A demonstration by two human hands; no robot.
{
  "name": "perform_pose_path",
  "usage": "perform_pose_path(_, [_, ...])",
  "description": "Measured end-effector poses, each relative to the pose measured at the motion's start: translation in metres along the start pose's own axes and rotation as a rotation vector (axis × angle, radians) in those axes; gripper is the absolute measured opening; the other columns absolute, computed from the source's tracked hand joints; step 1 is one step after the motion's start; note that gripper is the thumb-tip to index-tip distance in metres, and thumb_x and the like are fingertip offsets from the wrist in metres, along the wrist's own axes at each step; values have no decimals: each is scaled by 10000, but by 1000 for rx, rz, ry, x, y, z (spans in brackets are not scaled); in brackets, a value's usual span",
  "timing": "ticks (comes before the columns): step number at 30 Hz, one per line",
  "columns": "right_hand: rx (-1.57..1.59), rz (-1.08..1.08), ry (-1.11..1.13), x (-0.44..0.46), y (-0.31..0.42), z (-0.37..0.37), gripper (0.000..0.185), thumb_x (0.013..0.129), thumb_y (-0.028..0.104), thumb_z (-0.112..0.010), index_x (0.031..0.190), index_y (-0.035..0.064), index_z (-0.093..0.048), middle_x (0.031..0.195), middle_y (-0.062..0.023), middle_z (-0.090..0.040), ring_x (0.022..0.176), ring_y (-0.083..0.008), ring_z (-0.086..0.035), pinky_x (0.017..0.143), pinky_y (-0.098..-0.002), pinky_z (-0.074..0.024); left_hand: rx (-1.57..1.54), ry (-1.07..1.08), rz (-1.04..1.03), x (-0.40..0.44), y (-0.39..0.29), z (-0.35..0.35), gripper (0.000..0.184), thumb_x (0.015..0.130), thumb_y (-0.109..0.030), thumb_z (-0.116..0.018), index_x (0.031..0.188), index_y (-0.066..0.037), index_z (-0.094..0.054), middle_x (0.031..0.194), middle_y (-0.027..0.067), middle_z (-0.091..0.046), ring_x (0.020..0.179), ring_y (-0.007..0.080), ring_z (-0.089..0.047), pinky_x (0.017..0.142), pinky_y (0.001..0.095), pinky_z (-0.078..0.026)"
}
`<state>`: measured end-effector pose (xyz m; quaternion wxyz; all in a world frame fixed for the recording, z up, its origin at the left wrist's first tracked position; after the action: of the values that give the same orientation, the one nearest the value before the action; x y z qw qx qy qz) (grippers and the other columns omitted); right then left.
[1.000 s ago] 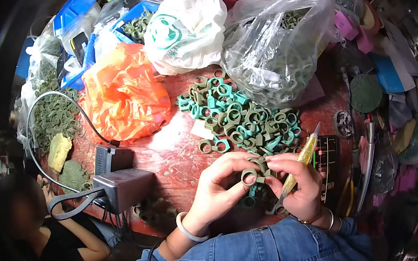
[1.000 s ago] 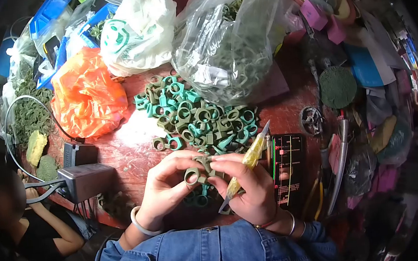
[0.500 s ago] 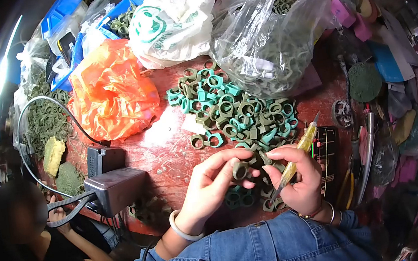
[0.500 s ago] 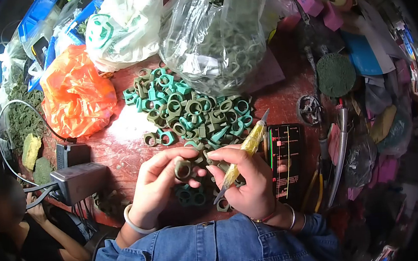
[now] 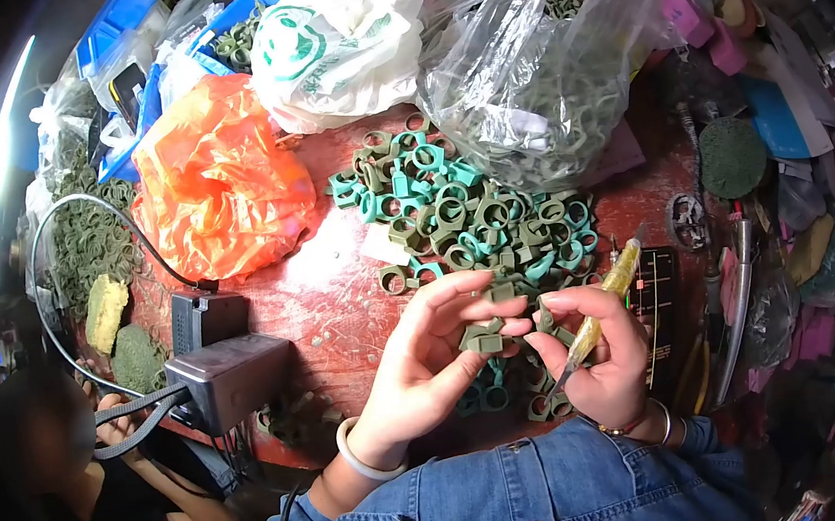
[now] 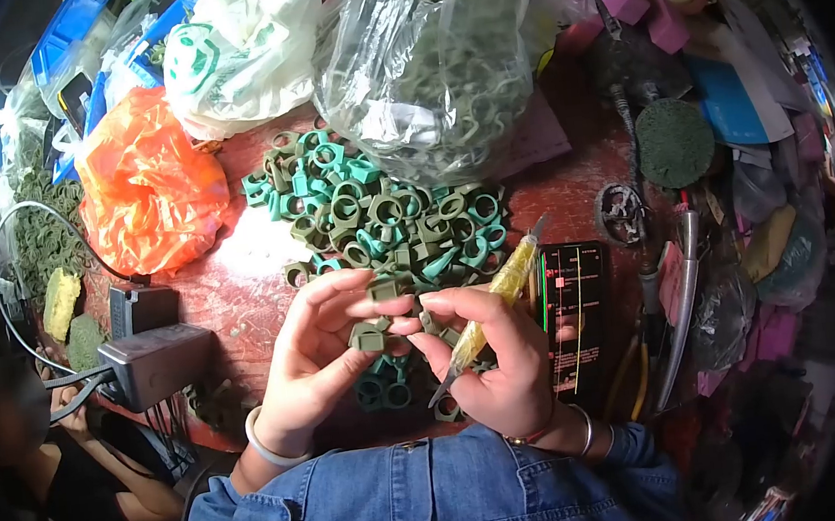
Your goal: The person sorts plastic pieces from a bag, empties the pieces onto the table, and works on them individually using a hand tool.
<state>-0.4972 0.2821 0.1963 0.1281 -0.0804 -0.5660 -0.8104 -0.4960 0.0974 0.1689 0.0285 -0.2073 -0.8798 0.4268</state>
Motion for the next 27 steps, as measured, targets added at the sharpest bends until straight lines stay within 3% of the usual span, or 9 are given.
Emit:
perform_pose_path(3, [22,-73,34,-1,-1,-2,423,824,-52,-805,1215,25,-665,1046,-103,-706,900,-201,-699,771,-327,-567,223,52,-70,-1,-1,-5,657,889,155,-453,1516,-4,-337,1417,207,-556,1318,300,-590,1142,423,-446])
perform_pose_path(5, [-25,-95,64,2,0,0,437,825,-53,-802,1232,31,-667,1042,-98,-711,894,-207,-700,771,-331,-565,339,54,-97,-2,-2,-4,648,901,139,-492,1514,1,-332,1425,209,-540,1320,295,-578,1142,437,-446])
perform_pose_path(7, [-114,84,133,11,5,1,456,803,-61,-803,1230,50,-685,1016,-95,-714,872,-237,-693,763,-343,-555,495,34,-140,-4,-2,-4,646,907,139,-533,1505,2,-330,1426,178,-500,1334,267,-550,1138,427,-452])
perform_pose_path(11, [-150,134,142,10,7,1,422,765,-66,-813,1155,67,-722,972,-99,-701,851,-262,-683,736,-355,-544,455,-56,-122,-5,4,-2,597,912,138,-548,1464,6,-362,1445,167,-472,1344,245,-535,1118,409,-474])
perform_pose_path(18, [-162,131,178,8,11,1,389,747,-37,-845,1101,67,-722,958,-103,-689,832,-257,-679,722,-353,-551,296,-205,-86,-4,1,-1,462,907,158,-581,1320,11,-436,1224,142,-617,1229,259,-651,1053,386,-533])
perform_pose_path(20, [-148,134,194,7,8,0,386,747,-34,-846,1098,65,-721,955,-103,-688,830,-256,-677,720,-350,-551,494,-199,-144,-6,-2,-3,450,900,153,-605,1303,16,-458,1265,173,-636,1235,269,-656,1029,378,-548])
perform_pose_path(27, [-147,139,185,6,6,-1,371,758,-28,-842,1096,59,-718,941,-105,-682,829,-258,-671,722,-347,-548,578,-176,-213,-5,-3,-2,428,884,146,-644,1271,33,-501,1235,171,-669,1222,275,-667,1008,376,-561])
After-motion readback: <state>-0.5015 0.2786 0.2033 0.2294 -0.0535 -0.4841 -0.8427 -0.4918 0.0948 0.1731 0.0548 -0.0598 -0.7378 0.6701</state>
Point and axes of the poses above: each hand's wrist, its own x-axis towards the middle knuckle, its own z-axis out of the back of the hand, y = z × x, the point moved 3 cm from there along x, towards the middle knuckle
